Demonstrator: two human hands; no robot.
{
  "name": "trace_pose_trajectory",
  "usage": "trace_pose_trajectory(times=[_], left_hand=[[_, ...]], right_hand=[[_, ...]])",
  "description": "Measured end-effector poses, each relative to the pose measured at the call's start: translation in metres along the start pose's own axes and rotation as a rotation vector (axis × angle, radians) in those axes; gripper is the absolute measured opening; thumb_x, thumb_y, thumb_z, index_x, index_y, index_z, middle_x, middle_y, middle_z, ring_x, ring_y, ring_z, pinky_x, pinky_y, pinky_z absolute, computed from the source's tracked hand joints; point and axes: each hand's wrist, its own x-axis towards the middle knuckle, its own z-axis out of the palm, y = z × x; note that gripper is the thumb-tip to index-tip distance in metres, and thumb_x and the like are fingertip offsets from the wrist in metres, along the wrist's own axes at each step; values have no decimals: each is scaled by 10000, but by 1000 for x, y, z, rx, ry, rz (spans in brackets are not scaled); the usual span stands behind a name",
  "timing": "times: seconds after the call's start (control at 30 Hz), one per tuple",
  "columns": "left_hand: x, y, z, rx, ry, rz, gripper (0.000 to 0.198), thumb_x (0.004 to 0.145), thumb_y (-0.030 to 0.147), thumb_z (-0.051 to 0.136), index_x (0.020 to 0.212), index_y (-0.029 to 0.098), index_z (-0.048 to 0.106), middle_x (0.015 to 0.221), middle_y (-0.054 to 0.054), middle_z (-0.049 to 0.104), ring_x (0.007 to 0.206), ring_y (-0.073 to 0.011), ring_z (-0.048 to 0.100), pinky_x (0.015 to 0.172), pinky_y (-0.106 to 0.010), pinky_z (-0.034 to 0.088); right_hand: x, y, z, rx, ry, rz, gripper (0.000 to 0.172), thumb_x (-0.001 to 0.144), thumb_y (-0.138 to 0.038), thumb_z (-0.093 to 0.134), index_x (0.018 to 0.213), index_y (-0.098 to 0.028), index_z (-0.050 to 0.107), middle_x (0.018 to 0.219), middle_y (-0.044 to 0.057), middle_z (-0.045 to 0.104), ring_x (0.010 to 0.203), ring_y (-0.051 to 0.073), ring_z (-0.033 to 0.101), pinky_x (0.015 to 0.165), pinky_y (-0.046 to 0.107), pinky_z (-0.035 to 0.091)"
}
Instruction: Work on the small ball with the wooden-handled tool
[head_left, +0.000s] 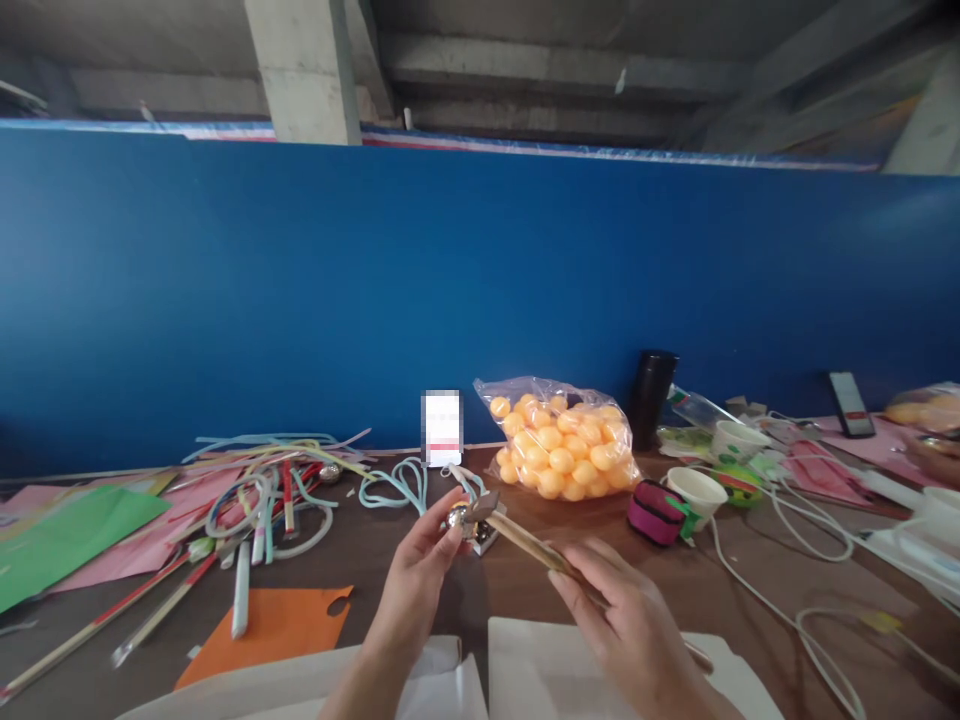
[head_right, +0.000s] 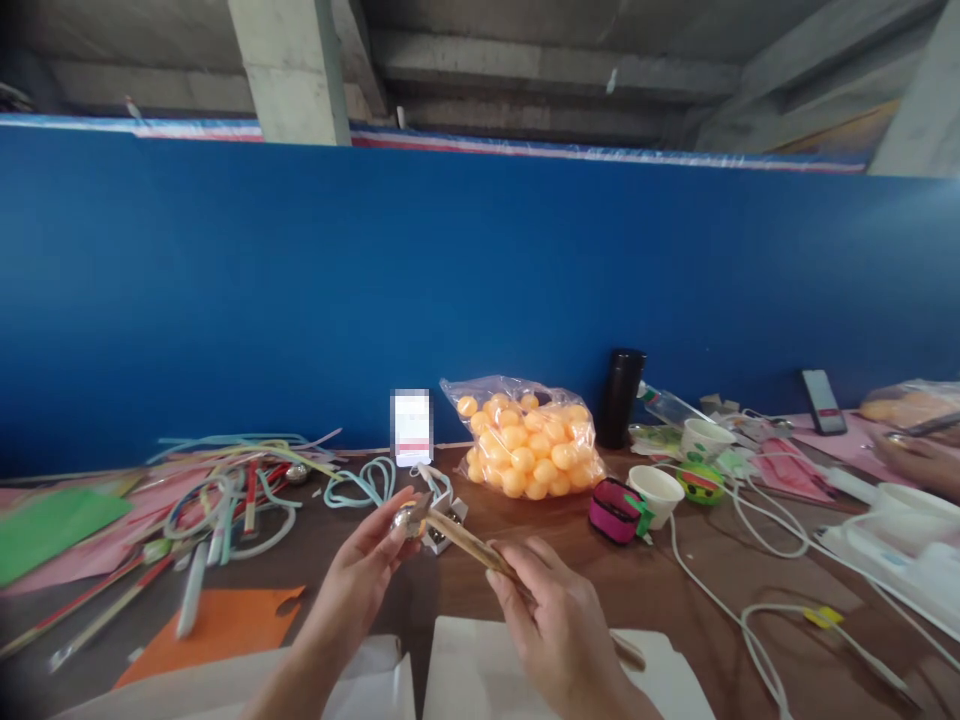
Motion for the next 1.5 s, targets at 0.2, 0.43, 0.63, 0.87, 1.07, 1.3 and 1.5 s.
trace_pose_trajectory(times=[0.2, 0.43, 0.63, 0.87, 1.07, 1.3, 1.5], left_hand=[[1, 0, 0, 4, 10, 8, 424, 791, 340, 668, 1206, 252, 645, 1245, -76, 639, 987, -190, 607, 839, -293, 464], [-1, 2, 1, -10, 57, -1, 480, 741, 363, 711, 1198, 226, 656, 1199, -106, 661, 912, -195, 636, 837, -320, 482], [0, 1, 3, -31, 69, -14, 447, 746, 351, 709, 1180, 250, 666, 1172, -77, 675, 918, -172, 634, 840, -285, 478], [2, 1, 2, -81, 117, -47, 482, 727, 345, 728, 1184, 205, 660, 944, -69, 718, 758, -135, 640, 775, -279, 497], [0, 5, 5, -104, 119, -74, 469, 723, 346, 732, 1156, 175, 668, 908, -73, 705, 732, -141, 647, 696, -267, 517], [-1, 7, 7, -108, 125, -88, 475, 714, 346, 740, 1149, 166, 674, 853, -67, 704, 717, -135, 639, 677, -255, 517], [0, 7, 7, -103, 142, -93, 466, 701, 344, 749, 1127, 168, 686, 858, -60, 704, 692, -131, 635, 661, -256, 515]], right_hand=[[-1, 2, 1, 14, 10, -15, 237, 924, -251, 489, 1140, -235, 584, 1037, 64, 634, 949, 176, 628, 814, 253, 517], [0, 1, 2, -10, 5, -23, 213, 921, -252, 493, 1103, -228, 602, 986, 57, 646, 900, 173, 640, 777, 246, 522], [1, -2, -1, -42, 7, -12, 203, 919, -262, 496, 1076, -228, 621, 922, 53, 652, 827, 173, 650, 726, 243, 531], [1, -1, -1, 1, 34, -24, 221, 918, -255, 508, 1116, -233, 605, 983, 64, 646, 899, 183, 640, 775, 249, 527], [-1, -4, -1, 26, 18, -37, 231, 918, -235, 507, 1129, -226, 601, 966, 71, 638, 846, 168, 643, 710, 224, 538], [-3, -4, 2, 29, 24, -24, 244, 920, -242, 505, 1146, -219, 597, 1009, 88, 636, 887, 181, 642, 737, 242, 543], [-3, -4, 4, 37, 0, -19, 241, 924, -233, 499, 1148, -232, 589, 985, 73, 627, 870, 171, 636, 743, 244, 532]])
